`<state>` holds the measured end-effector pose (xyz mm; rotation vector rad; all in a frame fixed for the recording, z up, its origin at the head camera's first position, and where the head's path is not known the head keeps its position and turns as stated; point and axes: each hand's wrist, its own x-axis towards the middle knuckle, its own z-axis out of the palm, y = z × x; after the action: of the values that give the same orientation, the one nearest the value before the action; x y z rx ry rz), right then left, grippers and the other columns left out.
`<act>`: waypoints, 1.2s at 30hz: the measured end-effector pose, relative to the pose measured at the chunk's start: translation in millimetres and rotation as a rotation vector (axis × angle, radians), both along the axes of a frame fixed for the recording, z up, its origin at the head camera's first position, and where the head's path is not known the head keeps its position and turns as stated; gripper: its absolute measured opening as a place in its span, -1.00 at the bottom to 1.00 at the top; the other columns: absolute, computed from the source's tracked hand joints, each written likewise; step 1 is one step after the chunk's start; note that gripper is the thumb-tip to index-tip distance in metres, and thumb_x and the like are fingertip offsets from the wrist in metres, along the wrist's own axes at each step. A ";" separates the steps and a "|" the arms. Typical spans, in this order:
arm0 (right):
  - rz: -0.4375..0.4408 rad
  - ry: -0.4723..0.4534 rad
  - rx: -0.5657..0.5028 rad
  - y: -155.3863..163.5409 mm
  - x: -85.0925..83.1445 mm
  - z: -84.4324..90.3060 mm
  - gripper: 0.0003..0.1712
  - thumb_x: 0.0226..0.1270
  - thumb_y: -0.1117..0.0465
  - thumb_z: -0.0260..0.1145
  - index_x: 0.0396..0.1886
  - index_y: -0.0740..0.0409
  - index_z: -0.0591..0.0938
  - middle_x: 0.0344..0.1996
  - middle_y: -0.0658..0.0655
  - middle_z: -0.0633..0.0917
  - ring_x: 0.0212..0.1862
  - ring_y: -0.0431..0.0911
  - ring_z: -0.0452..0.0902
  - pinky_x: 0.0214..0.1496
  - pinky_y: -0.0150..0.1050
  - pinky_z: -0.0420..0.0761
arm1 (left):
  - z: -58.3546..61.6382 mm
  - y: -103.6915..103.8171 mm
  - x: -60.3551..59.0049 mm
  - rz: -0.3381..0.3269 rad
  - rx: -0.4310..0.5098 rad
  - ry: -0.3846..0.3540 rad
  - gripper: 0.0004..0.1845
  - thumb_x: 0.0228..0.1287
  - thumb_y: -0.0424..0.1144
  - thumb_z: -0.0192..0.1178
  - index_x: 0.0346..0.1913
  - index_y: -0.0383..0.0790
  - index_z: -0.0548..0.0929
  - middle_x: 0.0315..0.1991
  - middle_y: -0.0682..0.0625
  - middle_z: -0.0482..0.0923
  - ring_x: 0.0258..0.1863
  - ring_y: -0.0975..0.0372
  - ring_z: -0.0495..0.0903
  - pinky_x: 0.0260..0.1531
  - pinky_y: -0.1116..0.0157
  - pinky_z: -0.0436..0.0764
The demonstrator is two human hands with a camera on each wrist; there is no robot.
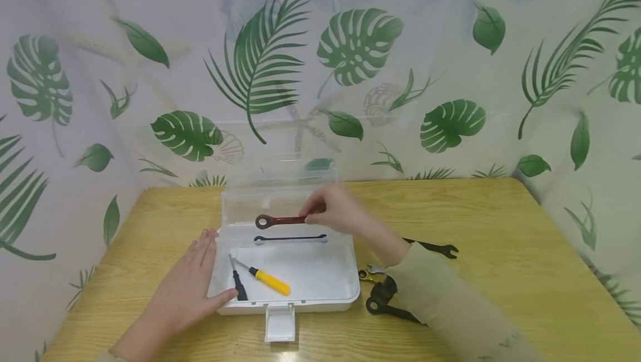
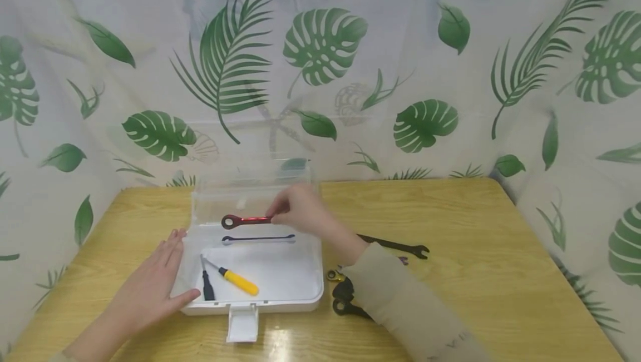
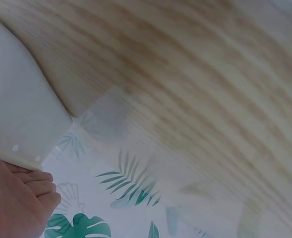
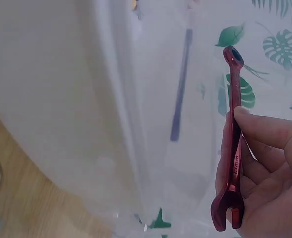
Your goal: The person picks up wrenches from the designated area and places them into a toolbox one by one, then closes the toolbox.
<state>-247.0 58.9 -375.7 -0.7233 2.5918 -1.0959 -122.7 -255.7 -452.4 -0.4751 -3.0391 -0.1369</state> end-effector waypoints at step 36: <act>-0.024 0.005 -0.018 -35.7 3.0 -38.1 -0.88 0.37 0.39 0.49 -0.18 0.15 0.86 -0.20 0.11 0.86 -0.23 -0.15 0.67 -0.06 -0.35 0.79 | 0.3 0.1 -0.2 0.001 -0.005 -0.001 0.21 0.33 0.42 0.22 0.56 -0.64 0.19 0.66 -0.43 0.10 0.66 -0.26 0.15 0.65 -0.15 0.26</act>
<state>-244.0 23.1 -413.8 -0.7015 2.6041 -1.1278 -122.9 -255.6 -452.2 -0.4747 -3.0413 -0.1303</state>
